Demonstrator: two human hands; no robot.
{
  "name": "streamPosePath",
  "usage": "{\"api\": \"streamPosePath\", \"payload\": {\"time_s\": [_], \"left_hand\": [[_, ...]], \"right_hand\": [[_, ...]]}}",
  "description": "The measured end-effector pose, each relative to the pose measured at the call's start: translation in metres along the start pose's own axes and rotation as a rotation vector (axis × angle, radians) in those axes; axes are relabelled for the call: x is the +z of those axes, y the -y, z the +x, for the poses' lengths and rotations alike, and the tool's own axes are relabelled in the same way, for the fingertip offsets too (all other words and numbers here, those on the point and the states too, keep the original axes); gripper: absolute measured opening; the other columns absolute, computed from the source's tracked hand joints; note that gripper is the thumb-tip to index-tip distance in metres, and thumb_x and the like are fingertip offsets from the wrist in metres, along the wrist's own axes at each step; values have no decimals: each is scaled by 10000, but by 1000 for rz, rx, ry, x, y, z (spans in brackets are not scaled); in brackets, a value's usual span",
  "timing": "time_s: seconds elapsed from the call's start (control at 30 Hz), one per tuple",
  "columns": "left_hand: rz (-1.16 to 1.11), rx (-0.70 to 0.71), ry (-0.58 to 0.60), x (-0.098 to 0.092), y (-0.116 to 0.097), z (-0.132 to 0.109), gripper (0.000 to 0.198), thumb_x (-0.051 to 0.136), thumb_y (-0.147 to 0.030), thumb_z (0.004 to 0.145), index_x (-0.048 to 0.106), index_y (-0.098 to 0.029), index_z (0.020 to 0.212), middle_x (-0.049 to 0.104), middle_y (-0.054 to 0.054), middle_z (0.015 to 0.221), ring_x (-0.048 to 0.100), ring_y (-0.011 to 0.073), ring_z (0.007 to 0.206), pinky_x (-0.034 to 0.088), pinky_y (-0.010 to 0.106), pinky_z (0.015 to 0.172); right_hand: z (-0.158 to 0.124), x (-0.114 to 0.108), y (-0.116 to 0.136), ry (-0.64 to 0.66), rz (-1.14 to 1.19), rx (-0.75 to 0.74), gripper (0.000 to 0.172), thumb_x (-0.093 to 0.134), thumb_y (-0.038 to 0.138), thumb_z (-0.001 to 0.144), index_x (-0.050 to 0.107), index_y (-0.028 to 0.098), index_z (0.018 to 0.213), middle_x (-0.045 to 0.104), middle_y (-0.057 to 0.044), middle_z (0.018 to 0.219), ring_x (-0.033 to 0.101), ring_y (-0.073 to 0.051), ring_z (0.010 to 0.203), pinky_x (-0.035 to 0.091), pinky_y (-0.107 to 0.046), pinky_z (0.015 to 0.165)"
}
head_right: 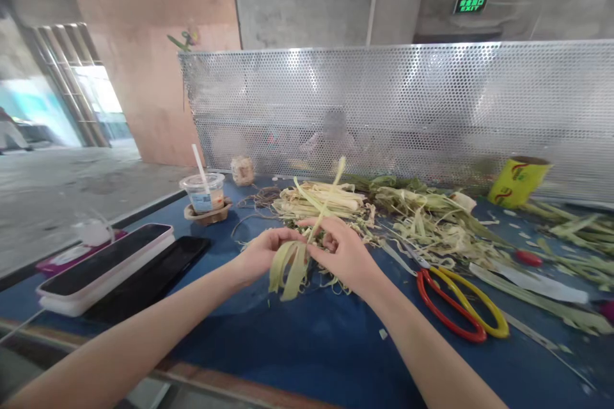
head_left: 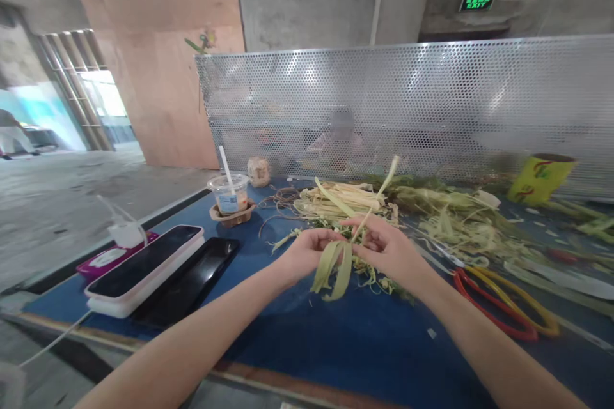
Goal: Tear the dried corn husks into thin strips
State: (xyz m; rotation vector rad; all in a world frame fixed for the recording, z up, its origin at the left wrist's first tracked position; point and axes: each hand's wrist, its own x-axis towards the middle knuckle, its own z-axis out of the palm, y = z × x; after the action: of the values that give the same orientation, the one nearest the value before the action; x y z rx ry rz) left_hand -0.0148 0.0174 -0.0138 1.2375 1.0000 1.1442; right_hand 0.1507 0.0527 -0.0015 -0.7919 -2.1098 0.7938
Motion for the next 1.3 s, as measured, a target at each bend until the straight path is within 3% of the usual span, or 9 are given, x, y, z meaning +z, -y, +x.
{"api": "streamPosePath", "payload": {"time_s": [0.1,0.2,0.4,0.6,0.73,0.93,1.1,1.23,1.3], "left_hand": [[48,12,83,3,3,-2,353,748,-298,523,570,-105,759,603,14,589,567,110,541,451,235,567],[180,99,100,1,3,-4,438,725,-285,560,525,-143,923,611,23,696,578,133,623,450,264,613],[433,464,-164,-3,-7,-9,201,631,-292,669,579,-148,800,581,21,752,522,118,704,391,213,599],[371,245,-354,6,-5,-9,351,460,-348,763,579,-128,516,555,16,486,458,106,495,365,224,515],[238,92,-288,12,1,-8,356,469,-341,749,612,-110,519,569,33,471,399,86,439,319,212,447],[272,110,-291,21,-4,-5,329,468,-382,752,610,-117,619,548,15,524,457,89,481,328,201,442],[946,270,-148,22,-23,-34,457,590,-514,621,603,-176,927,632,64,863,558,203,811,433,292,686],[1581,103,-613,6,-24,-85,689,466,-551,709,395,-137,1255,491,180,1201,455,343,1066,326,492,855],[1731,-41,-718,-8,-15,-109,791,411,-608,706,310,-108,1311,399,223,1289,386,376,1143,290,512,877]], "right_hand": [[0,2,0,-2,33,54,163,542,325,710,599,173,714,518,4,618,410,-92,490,336,-217,462],[1,3,5,-9,64,134,262,524,357,714,516,165,538,480,17,516,428,-100,478,319,-214,445],[1,5,13,6,49,237,318,477,352,731,432,179,468,478,22,443,431,-90,398,356,-214,434],[-1,7,0,40,133,318,186,473,300,716,476,182,573,567,13,538,486,-99,362,388,-217,370],[-2,10,-1,7,309,447,215,505,322,702,408,202,553,438,60,446,463,-103,330,407,-231,328],[-4,11,8,-2,412,507,168,557,341,685,471,197,684,496,35,486,494,-114,389,323,-195,291],[-1,7,-4,-65,427,521,265,620,377,624,445,191,695,388,87,415,355,-56,321,195,-160,299],[2,5,-11,-112,435,514,257,604,360,629,446,185,731,412,84,451,337,-45,318,200,-168,313],[2,5,-12,-94,422,493,226,583,343,642,448,181,723,465,64,503,335,-37,313,209,-177,315]]}}
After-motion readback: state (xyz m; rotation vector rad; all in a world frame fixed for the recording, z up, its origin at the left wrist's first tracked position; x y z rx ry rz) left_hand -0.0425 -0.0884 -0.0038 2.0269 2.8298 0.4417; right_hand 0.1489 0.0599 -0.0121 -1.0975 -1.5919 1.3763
